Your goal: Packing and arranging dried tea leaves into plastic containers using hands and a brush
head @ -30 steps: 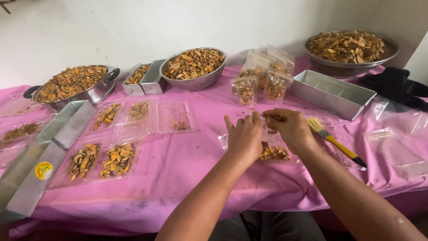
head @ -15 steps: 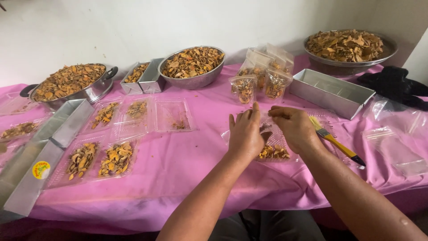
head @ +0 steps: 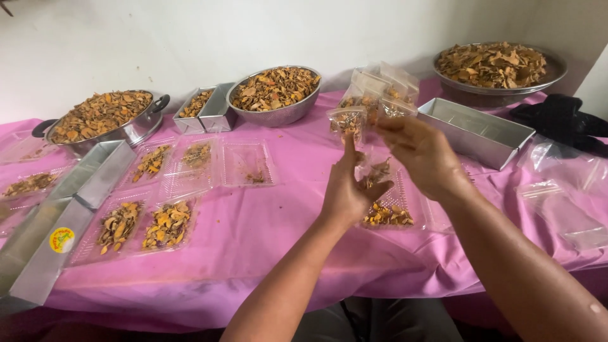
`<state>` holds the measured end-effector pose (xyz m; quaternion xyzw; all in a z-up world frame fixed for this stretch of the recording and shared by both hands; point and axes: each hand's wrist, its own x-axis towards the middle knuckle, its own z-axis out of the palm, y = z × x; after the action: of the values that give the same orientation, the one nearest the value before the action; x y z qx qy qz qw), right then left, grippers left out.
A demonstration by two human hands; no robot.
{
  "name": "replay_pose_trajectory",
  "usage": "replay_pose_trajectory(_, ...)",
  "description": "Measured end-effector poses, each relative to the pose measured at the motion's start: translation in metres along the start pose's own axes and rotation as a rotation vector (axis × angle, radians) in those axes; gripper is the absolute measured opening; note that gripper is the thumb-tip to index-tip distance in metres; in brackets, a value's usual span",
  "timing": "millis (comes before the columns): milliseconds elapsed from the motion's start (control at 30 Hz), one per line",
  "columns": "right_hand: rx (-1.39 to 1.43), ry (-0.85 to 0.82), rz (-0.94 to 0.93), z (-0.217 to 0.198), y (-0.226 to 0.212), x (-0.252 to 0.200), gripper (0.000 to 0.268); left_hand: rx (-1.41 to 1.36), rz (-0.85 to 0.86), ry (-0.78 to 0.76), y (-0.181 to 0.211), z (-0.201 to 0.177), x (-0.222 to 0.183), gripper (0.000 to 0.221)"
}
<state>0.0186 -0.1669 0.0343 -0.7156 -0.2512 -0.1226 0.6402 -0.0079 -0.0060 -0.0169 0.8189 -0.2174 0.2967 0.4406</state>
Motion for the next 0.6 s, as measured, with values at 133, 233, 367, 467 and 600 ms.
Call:
replay_pose_trajectory(133, -0.222, -0.028, -0.149, -0.019, -0.014, -0.009, 0.035, -0.222, 0.049, 0.068, -0.011, -0.008, -0.006, 0.118)
replay_pose_trajectory(233, -0.503, -0.202, -0.005, -0.017, -0.044, -0.014, 0.027, -0.269, 0.159, 0.087, -0.024, -0.003, -0.005, 0.126)
replay_pose_trajectory(367, -0.594, -0.537, 0.191, -0.005, -0.038, -0.018, 0.04, -0.171, 0.258, 0.045, -0.009, 0.004, -0.008, 0.125)
replay_pose_trajectory(467, -0.578, -0.579, 0.23, 0.0, -0.052, -0.018, 0.036, -0.041, 0.335, 0.058, -0.005, 0.002, -0.009, 0.123)
replay_pose_trajectory(600, -0.681, -0.568, 0.334, 0.006, -0.043, -0.017, 0.046, 0.018, 0.243, -0.019, -0.017, 0.004, -0.011, 0.127)
